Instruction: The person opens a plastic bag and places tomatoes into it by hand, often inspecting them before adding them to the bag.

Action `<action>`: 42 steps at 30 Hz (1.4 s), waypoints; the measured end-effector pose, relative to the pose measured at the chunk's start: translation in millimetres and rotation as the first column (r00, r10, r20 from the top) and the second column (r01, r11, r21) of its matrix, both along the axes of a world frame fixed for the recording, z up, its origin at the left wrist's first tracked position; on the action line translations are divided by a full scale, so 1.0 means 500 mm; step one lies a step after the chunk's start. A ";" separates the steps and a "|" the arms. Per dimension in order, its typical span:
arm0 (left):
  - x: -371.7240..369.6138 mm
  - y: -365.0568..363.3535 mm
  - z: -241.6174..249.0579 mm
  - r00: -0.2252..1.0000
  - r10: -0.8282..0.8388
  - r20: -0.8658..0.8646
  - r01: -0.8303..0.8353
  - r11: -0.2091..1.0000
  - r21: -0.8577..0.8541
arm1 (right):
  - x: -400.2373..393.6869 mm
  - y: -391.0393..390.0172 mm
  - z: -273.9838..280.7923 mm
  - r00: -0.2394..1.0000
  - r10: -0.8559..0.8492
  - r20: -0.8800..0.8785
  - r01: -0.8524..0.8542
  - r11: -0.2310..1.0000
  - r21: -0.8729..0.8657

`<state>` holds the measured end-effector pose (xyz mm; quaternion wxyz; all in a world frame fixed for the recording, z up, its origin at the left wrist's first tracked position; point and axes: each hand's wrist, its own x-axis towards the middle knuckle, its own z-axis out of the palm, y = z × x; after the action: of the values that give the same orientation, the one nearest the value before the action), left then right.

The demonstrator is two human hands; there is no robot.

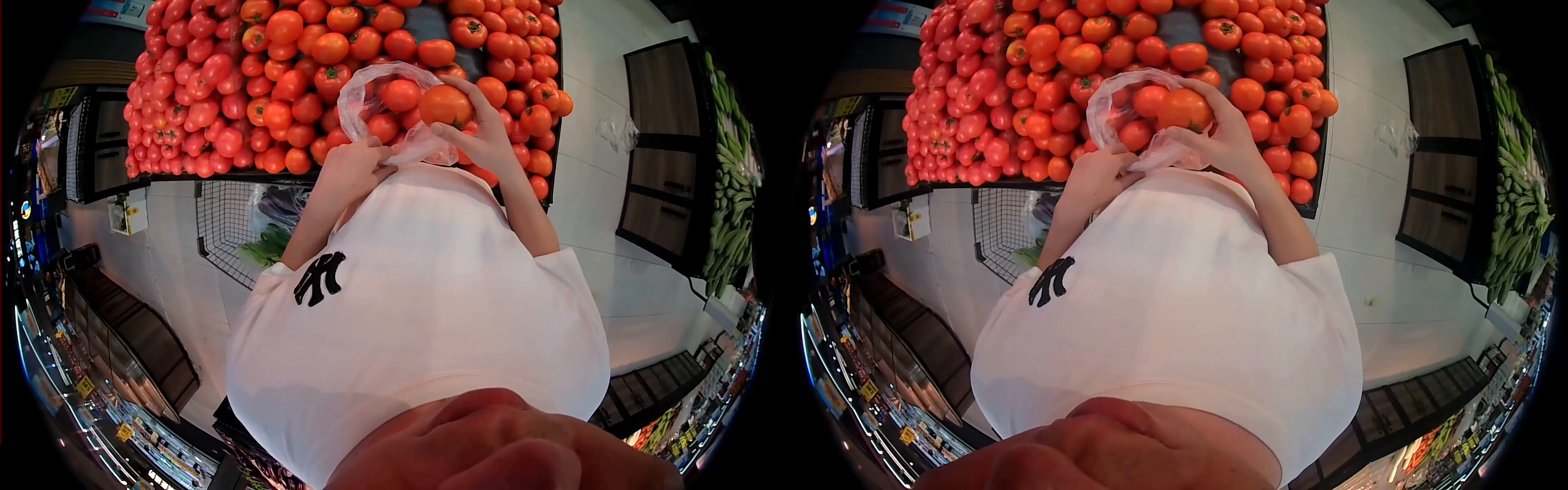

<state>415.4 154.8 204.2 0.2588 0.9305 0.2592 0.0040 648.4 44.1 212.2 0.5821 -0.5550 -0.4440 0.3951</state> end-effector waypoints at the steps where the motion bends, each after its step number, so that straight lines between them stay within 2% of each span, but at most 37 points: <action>1: -0.001 -0.004 0.008 1.000 -0.009 0.016 0.009 1.000 -0.028 | -0.004 0.011 -0.002 0.988 0.042 0.147 -0.047 0.999 0.027; 3: -0.009 0.000 0.008 0.998 -0.030 0.062 0.029 0.999 0.020 | -0.009 0.044 -0.013 0.898 0.107 0.428 -0.146 0.988 0.059; 4: -0.012 0.003 0.008 0.996 -0.044 0.084 0.040 0.998 0.044 | -0.021 0.058 -0.017 0.855 0.096 0.510 -0.144 0.988 0.055; 7: -0.018 0.011 0.005 0.980 -0.083 0.182 0.071 0.995 0.073 | -0.049 0.097 -0.051 0.585 0.121 0.802 -0.242 0.970 0.030; 11: -0.023 0.021 -0.010 0.964 -0.092 0.248 0.062 0.990 0.129 | -0.070 0.101 -0.070 0.541 0.343 0.768 -0.290 0.933 -0.213; 15: -0.015 0.015 -0.018 0.941 -0.059 0.335 0.024 0.994 0.107 | -0.058 0.084 -0.074 0.545 0.396 0.739 -0.336 0.911 -0.241; 16: -0.012 0.014 -0.018 0.936 -0.061 0.347 0.019 0.992 0.123 | -0.056 0.077 -0.074 0.561 0.354 0.749 -0.299 0.930 -0.215; 19: -0.002 0.017 -0.019 0.919 -0.043 0.392 -0.003 0.993 0.117 | -0.036 0.057 -0.062 0.708 0.313 0.633 -0.207 0.949 -0.237; 22: 0.004 0.023 -0.018 0.908 -0.017 0.419 -0.013 0.997 0.070 | -0.013 0.043 -0.071 0.810 0.179 0.558 -0.165 0.983 -0.076; 25: 0.009 0.029 -0.020 0.900 0.024 0.435 -0.030 1.000 0.007 | 0.011 0.026 -0.045 0.846 0.172 0.506 -0.111 0.983 -0.149; 26: 0.009 0.030 -0.021 0.897 0.040 0.440 -0.038 0.999 -0.015 | 0.022 0.027 -0.059 0.848 0.106 0.519 -0.076 0.994 -0.078; 29: 0.010 0.038 -0.005 0.850 0.069 0.523 -0.070 0.997 -0.018 | 0.041 0.053 -0.091 0.920 -0.240 0.309 0.252 0.968 0.001; 30: 0.011 0.039 -0.007 0.827 0.097 0.554 -0.102 0.995 -0.023 | 0.055 0.065 -0.092 0.895 -0.309 0.322 0.316 0.948 0.033; 33: 0.018 0.045 -0.012 0.757 0.155 0.635 -0.183 0.983 -0.022 | 0.098 0.111 -0.123 0.698 -0.401 0.593 0.411 0.903 0.128; 34: 0.022 0.045 -0.009 0.737 0.155 0.658 -0.200 0.980 -0.007 | 0.109 0.129 -0.141 0.651 -0.385 0.655 0.388 0.910 0.149; 37: 0.028 0.046 -0.002 0.718 0.132 0.683 -0.196 0.980 0.016 | 0.118 0.177 -0.177 0.620 -0.292 0.728 0.264 0.952 0.157; 38: 0.031 0.045 -0.001 0.718 0.123 0.685 -0.187 0.982 0.020 | 0.120 0.192 -0.192 0.556 -0.305 0.773 0.235 0.950 0.206; 41: 0.040 0.045 -0.006 0.743 0.033 0.669 -0.090 0.995 0.051 | 0.118 0.212 -0.195 0.360 -0.126 0.924 0.266 0.964 0.028; 42: 0.043 0.043 -0.011 0.738 0.010 0.674 -0.082 0.994 0.074 | 0.120 0.215 -0.194 0.373 -0.114 0.921 0.254 0.967 0.017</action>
<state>436.9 176.6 199.0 0.2883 0.8712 0.1706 0.3587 708.4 151.4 115.4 0.2459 -0.7618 -0.5992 -0.0147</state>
